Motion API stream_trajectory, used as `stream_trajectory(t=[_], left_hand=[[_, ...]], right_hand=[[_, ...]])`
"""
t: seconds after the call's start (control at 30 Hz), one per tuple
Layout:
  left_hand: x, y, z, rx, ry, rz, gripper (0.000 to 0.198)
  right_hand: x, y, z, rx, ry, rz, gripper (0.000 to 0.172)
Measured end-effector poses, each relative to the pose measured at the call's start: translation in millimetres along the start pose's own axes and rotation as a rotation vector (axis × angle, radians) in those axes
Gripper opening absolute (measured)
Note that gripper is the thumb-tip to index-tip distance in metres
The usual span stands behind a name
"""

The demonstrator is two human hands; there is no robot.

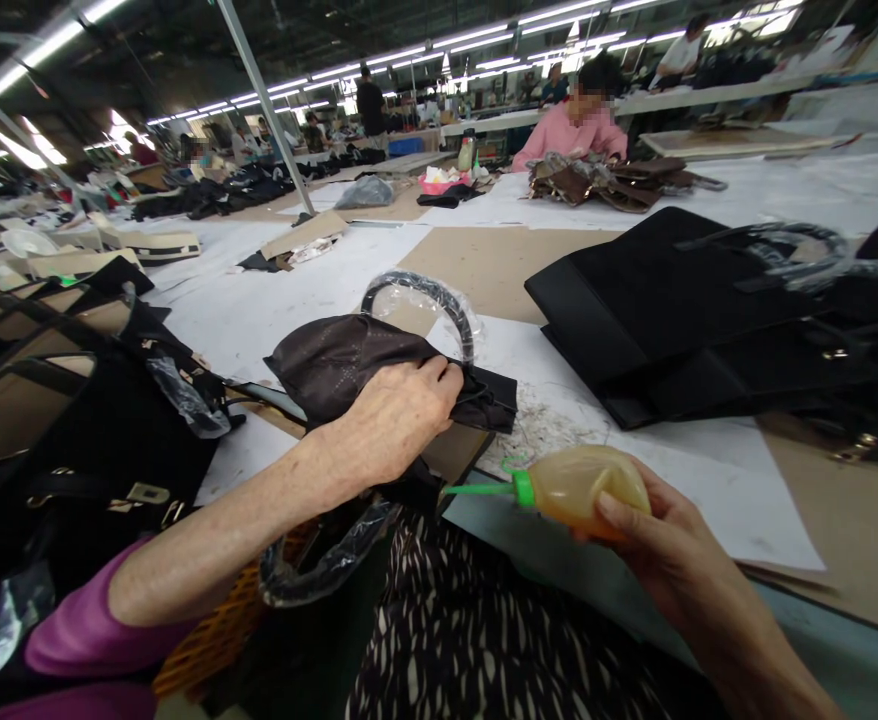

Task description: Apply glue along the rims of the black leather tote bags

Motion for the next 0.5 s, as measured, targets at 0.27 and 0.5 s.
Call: stream_trajectory(t=[0.27, 0.5], left_hand=[[1.3, 1.7, -1.2, 0.002, 0.001, -0.007, 0.023], [1.7, 2.1, -0.4, 0.015, -0.011, -0.006, 0.024]], right_hand=[[-7.4, 3.1, -3.3, -0.061, 0.037, 0.088, 0.044], [-8.2, 5.7, -6.3, -0.05, 0.072, 0.069, 0.044]])
Point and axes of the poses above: each hand's wrist, its own z-axis towards the middle knuckle, its own x-axis out of the back of the hand, y = z × x, the point moved 2 cm from there along z, towards the middle knuckle, and after that the axes turned 5 degrees about x, right-handed, at the moved point
